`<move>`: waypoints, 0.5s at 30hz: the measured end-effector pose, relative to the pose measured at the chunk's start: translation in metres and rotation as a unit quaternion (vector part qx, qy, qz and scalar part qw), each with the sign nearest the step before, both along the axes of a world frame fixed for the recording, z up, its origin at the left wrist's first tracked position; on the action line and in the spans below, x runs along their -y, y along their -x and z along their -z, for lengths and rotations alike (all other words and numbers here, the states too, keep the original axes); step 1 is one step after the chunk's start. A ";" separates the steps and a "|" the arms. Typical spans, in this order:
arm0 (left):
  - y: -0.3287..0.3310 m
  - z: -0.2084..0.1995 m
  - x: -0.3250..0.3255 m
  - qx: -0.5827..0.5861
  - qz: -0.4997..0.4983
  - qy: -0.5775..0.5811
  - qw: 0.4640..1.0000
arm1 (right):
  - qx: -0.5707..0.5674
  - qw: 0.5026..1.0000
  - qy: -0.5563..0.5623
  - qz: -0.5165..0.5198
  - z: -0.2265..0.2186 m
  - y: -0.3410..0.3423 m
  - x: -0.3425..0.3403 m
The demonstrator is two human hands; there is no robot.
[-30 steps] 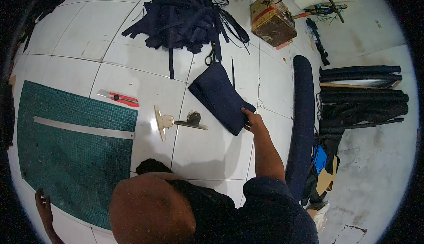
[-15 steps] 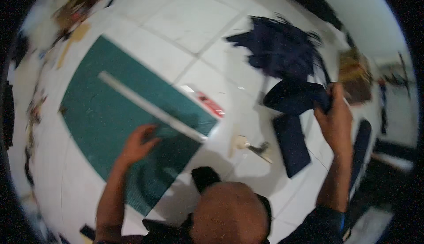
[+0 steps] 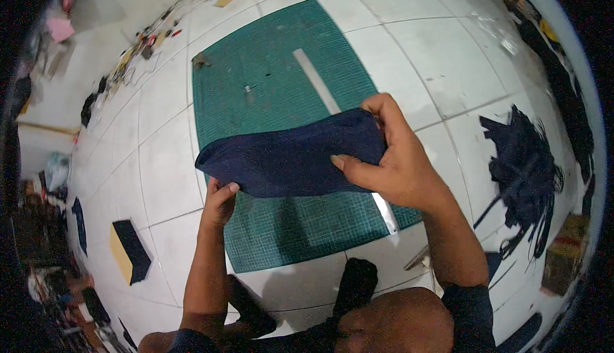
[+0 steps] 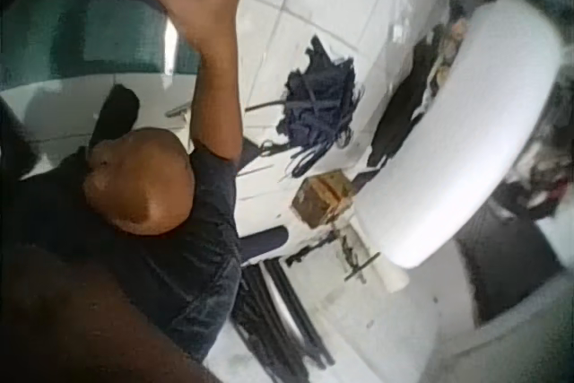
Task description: The person clamps a cardboard template onto stacked fabric, aligns a ruler along the edge, and cuts the fabric using a utility knife. Afterwards, the person aligns the fabric strips with the ruler, cuts them again, and folds them by hand.
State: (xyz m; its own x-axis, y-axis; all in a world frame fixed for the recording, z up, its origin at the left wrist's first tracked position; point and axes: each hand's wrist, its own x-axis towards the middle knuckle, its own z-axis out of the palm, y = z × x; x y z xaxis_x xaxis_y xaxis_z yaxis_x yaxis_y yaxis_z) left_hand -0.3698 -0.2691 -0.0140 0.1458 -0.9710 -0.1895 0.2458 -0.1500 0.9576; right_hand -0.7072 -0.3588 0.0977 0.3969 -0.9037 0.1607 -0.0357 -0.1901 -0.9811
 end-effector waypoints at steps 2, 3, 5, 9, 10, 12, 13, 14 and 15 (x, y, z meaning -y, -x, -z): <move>-0.016 0.000 -0.017 -0.025 -0.008 0.002 1.000 | 0.008 0.999 -0.032 -0.005 0.029 -0.017 0.002; -0.020 0.000 -0.024 0.016 -0.026 -0.013 0.999 | 0.009 0.998 -0.061 0.009 0.044 -0.023 0.002; -0.022 0.003 -0.032 0.096 -0.053 -0.045 0.993 | -0.008 0.995 -0.101 0.007 0.079 -0.029 0.003; -0.035 0.029 -0.044 0.132 -0.062 -0.047 0.988 | -0.063 0.997 -0.055 0.001 0.134 -0.039 0.001; -0.039 0.032 -0.047 0.131 -0.064 -0.051 0.988 | -0.052 0.997 -0.057 0.009 0.139 -0.042 0.001; -0.043 0.035 -0.050 0.132 -0.062 -0.038 0.989 | -0.031 0.999 -0.029 -0.013 0.150 -0.041 -0.002; -0.044 0.039 -0.050 0.130 -0.060 -0.040 0.989 | -0.009 0.999 0.004 -0.032 0.153 -0.039 -0.003; -0.044 0.044 -0.051 0.159 -0.051 -0.051 0.985 | -0.011 1.000 0.003 -0.029 0.155 -0.038 -0.001; -0.044 0.048 -0.051 0.189 -0.041 -0.061 0.979 | -0.072 0.996 -0.028 -0.051 0.157 -0.037 0.003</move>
State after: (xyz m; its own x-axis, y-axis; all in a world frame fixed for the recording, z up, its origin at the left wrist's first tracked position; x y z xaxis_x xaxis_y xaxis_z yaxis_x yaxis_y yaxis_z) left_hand -0.3257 -0.2185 -0.0622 0.3051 -0.9264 -0.2205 -0.1058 -0.2631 0.9590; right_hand -0.6703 -0.3614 -0.0589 0.5019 -0.8637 0.0464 -0.1600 -0.1455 -0.9763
